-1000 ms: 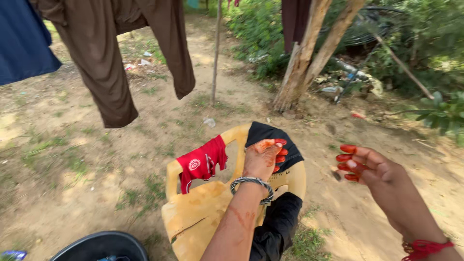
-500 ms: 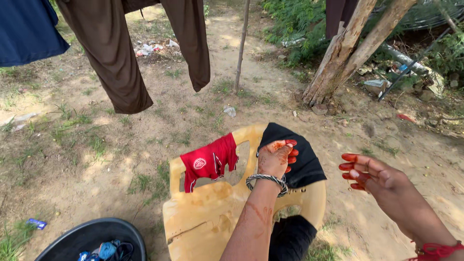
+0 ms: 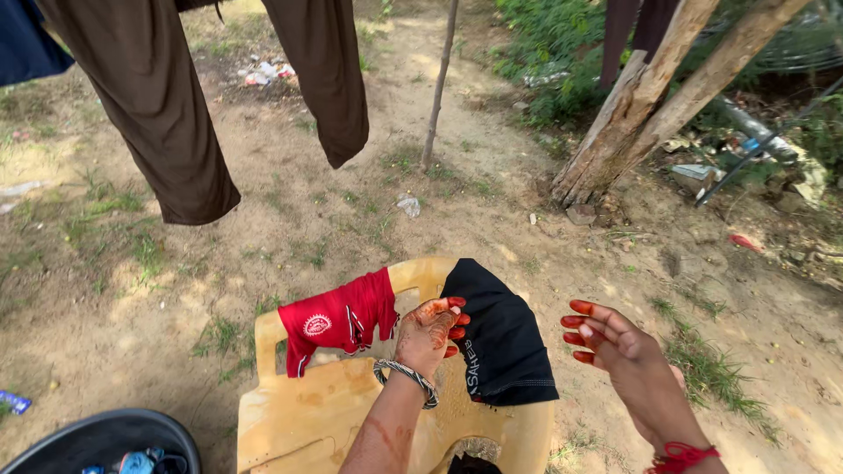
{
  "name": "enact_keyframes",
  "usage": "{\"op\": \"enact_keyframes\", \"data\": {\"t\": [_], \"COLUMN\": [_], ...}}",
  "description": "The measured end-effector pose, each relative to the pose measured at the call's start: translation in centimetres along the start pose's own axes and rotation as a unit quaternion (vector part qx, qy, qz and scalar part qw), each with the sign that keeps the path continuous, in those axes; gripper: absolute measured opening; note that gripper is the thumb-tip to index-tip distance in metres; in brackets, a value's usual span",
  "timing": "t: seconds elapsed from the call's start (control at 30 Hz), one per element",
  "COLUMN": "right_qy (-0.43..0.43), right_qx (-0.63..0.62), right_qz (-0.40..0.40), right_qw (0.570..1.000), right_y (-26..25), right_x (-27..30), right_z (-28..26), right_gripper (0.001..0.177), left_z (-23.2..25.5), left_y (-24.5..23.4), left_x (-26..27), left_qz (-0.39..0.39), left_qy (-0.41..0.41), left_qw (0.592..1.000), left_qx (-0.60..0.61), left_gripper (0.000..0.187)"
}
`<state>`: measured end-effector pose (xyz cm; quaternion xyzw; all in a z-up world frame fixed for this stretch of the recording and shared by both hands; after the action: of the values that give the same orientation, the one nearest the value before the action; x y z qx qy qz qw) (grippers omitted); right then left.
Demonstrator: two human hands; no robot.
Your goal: The person picks up several garments from a bucket, smooths them out, and folds them by hand, placing each folded item onto a chair.
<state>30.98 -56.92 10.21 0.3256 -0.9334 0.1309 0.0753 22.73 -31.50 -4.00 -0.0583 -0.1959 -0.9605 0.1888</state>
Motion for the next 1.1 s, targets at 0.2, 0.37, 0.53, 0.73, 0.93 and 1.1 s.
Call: {"op": "enact_keyframes", "data": {"t": [0.2, 0.37, 0.53, 0.73, 0.93, 1.1], "right_qy": [0.050, 0.078, 0.187, 0.257, 0.096, 0.075], "right_qx": [-0.004, 0.108, 0.114, 0.187, 0.245, 0.302], "right_qz": [-0.022, -0.061, -0.100, -0.167, -0.090, -0.145], "right_qw": [0.999, 0.989, 0.971, 0.933, 0.960, 0.939], "right_y": [-2.5, -4.4, -4.5, -2.9, -4.3, -6.7], "right_x": [-7.7, -12.5, -12.3, -12.2, -14.0, -13.3], "right_z": [7.3, 16.9, 22.0, 29.1, 29.5, 24.0], "right_gripper": [0.036, 0.042, 0.037, 0.072, 0.035, 0.023], "left_z": [-5.5, -6.6, -8.5, -8.3, -9.4, 0.0], "left_y": [-1.4, -1.5, -2.2, -2.7, -3.2, -4.7], "left_x": [-6.6, -12.9, -19.8, -24.6, -24.4, -20.5], "left_qz": [0.029, 0.101, 0.158, 0.260, 0.153, 0.254], "left_qy": [0.038, 0.003, 0.085, 0.079, -0.084, 0.141], "left_qw": [0.998, 0.963, 0.912, 0.706, 0.836, 0.884], "left_qx": [-0.036, -0.250, -0.369, -0.654, -0.520, -0.367], "left_gripper": [0.016, 0.020, 0.042, 0.050, 0.034, 0.019]}}
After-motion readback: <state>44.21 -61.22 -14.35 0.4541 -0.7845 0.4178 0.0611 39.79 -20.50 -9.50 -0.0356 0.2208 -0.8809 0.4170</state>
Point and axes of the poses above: each hand's wrist, its own x-axis away from the middle knuckle, its own y-axis out of the palm, z = x × y, the point moved 9 cm from there along -x, towards the middle knuckle, and after that the axes turned 12 degrees about -z, right-handed, at the moved point
